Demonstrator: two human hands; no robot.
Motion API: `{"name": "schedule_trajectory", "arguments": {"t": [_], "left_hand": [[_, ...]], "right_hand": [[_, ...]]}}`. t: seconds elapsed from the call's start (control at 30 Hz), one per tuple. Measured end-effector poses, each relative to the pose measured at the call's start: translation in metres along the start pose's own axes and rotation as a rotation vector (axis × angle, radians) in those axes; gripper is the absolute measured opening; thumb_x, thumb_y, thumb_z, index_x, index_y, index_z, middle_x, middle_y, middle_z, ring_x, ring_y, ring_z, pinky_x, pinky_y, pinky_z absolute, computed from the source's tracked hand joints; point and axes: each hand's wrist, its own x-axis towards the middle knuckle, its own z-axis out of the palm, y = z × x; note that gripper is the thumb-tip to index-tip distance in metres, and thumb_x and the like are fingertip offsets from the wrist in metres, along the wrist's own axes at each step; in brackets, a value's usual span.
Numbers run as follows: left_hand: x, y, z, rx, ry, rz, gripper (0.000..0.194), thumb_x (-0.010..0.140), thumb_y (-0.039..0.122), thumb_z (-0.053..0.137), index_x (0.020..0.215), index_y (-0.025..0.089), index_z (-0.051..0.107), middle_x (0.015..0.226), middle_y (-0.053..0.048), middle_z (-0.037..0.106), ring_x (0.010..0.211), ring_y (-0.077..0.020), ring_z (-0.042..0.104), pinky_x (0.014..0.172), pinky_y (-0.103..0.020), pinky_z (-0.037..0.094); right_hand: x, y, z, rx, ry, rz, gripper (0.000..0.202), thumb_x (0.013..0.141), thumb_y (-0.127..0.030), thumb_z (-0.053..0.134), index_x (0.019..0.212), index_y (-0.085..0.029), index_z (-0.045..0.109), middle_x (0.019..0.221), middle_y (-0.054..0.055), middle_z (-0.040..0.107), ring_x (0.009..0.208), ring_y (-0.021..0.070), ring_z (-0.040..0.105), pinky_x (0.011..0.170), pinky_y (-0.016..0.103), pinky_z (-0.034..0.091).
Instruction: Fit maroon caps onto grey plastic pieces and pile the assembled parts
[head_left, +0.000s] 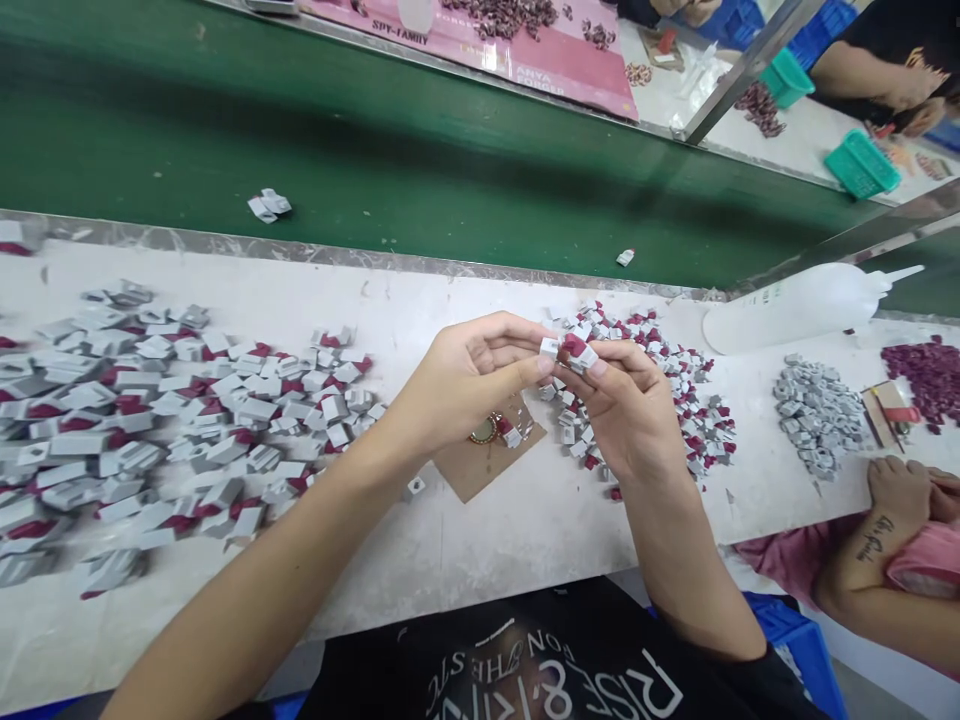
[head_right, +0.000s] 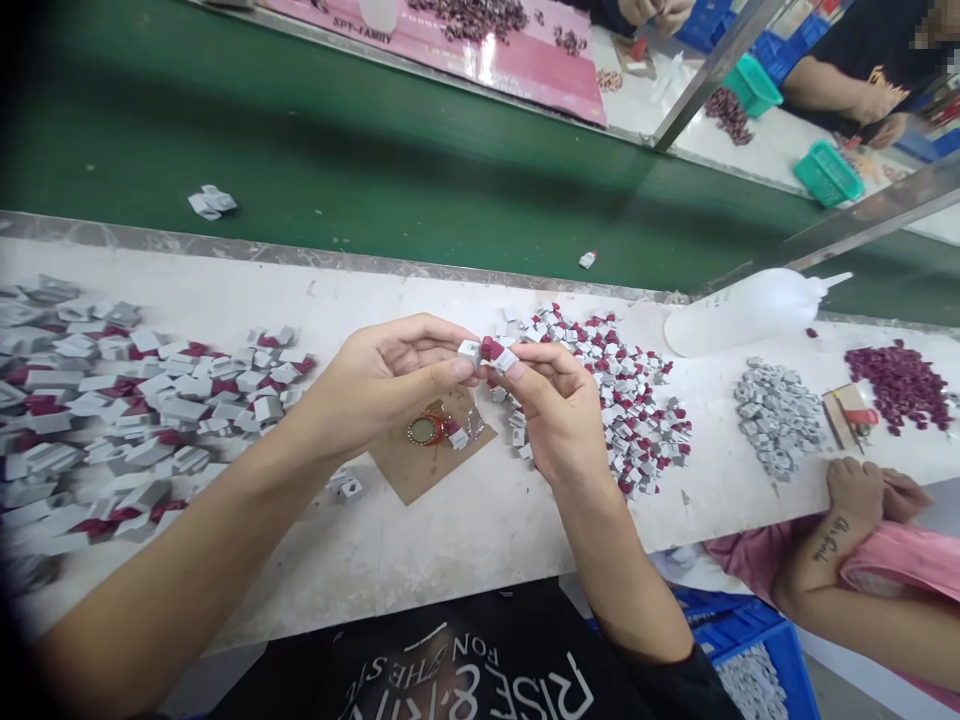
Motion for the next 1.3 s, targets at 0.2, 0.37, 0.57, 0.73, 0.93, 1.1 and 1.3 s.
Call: {"name": "schedule_trajectory", "arguments": {"t": [0.2, 0.37, 0.57, 0.73, 0.93, 1.1, 1.3], "left_hand": [[0.000, 0.002, 0.000, 0.001, 0.002, -0.026, 0.010, 0.100, 0.026, 0.083, 0.110, 0.025, 0.082, 0.096, -0.005, 0.087, 0.096, -0.0254, 0.087, 0.077, -0.035, 0.073], [0.001, -0.003, 0.000, -0.052, -0.045, -0.032, 0.011, 0.095, 0.024, 0.086, 0.105, 0.024, 0.081, 0.091, -0.005, 0.086, 0.079, -0.0230, 0.084, 0.062, -0.033, 0.071], [0.010, -0.003, -0.011, 0.017, -0.073, 0.008, 0.009, 0.092, 0.024, 0.087, 0.101, 0.024, 0.083, 0.092, -0.005, 0.087, 0.086, -0.0239, 0.085, 0.073, -0.036, 0.072], [0.034, -0.010, -0.034, 0.289, -0.048, 0.072, 0.009, 0.092, 0.029, 0.087, 0.099, 0.024, 0.085, 0.104, -0.008, 0.089, 0.096, -0.0258, 0.083, 0.090, -0.042, 0.070], [0.095, -0.020, -0.056, 0.506, 0.397, 0.039, 0.009, 0.090, 0.018, 0.085, 0.095, 0.021, 0.077, 0.104, -0.009, 0.086, 0.100, -0.0274, 0.079, 0.092, -0.040, 0.065], [0.145, -0.013, -0.060, 0.639, 0.525, -0.119, 0.019, 0.093, 0.009, 0.081, 0.091, 0.023, 0.068, 0.108, -0.010, 0.085, 0.104, -0.0270, 0.080, 0.097, -0.038, 0.062], [0.174, -0.014, -0.062, 0.736, 0.565, -0.164, 0.016, 0.096, 0.012, 0.078, 0.093, 0.024, 0.068, 0.121, -0.011, 0.084, 0.126, -0.0322, 0.074, 0.113, -0.044, 0.054]], "right_hand": [[-0.001, 0.004, -0.001, -0.047, 0.006, -0.019, 0.025, 0.095, -0.054, 0.087, 0.107, -0.034, 0.080, 0.106, 0.004, 0.087, 0.103, 0.0286, 0.086, 0.095, 0.052, 0.073], [-0.004, 0.003, 0.001, -0.049, 0.049, -0.040, 0.022, 0.091, -0.048, 0.094, 0.103, -0.032, 0.086, 0.102, 0.004, 0.087, 0.099, 0.0265, 0.084, 0.091, 0.045, 0.072], [0.004, 0.002, 0.000, -0.092, -0.033, -0.003, 0.023, 0.088, -0.049, 0.096, 0.100, -0.031, 0.087, 0.104, 0.004, 0.088, 0.097, 0.0261, 0.085, 0.088, 0.046, 0.072], [0.059, 0.001, -0.011, -0.221, -0.202, 0.023, 0.020, 0.087, -0.040, 0.093, 0.099, -0.026, 0.086, 0.104, 0.007, 0.087, 0.090, 0.0249, 0.082, 0.083, 0.044, 0.069], [0.184, 0.017, -0.031, -0.841, 0.306, -0.124, 0.010, 0.093, -0.030, 0.076, 0.100, -0.023, 0.073, 0.097, 0.008, 0.077, 0.100, 0.0305, 0.073, 0.100, 0.050, 0.059], [0.228, 0.028, -0.021, -0.964, 0.263, -0.085, 0.016, 0.088, -0.020, 0.075, 0.104, -0.022, 0.072, 0.107, 0.013, 0.077, 0.109, 0.0361, 0.070, 0.105, 0.054, 0.057], [0.194, 0.015, -0.017, -0.754, 0.061, -0.175, 0.025, 0.082, -0.017, 0.077, 0.107, -0.022, 0.079, 0.109, 0.007, 0.079, 0.082, 0.0230, 0.073, 0.084, 0.041, 0.062]]}}
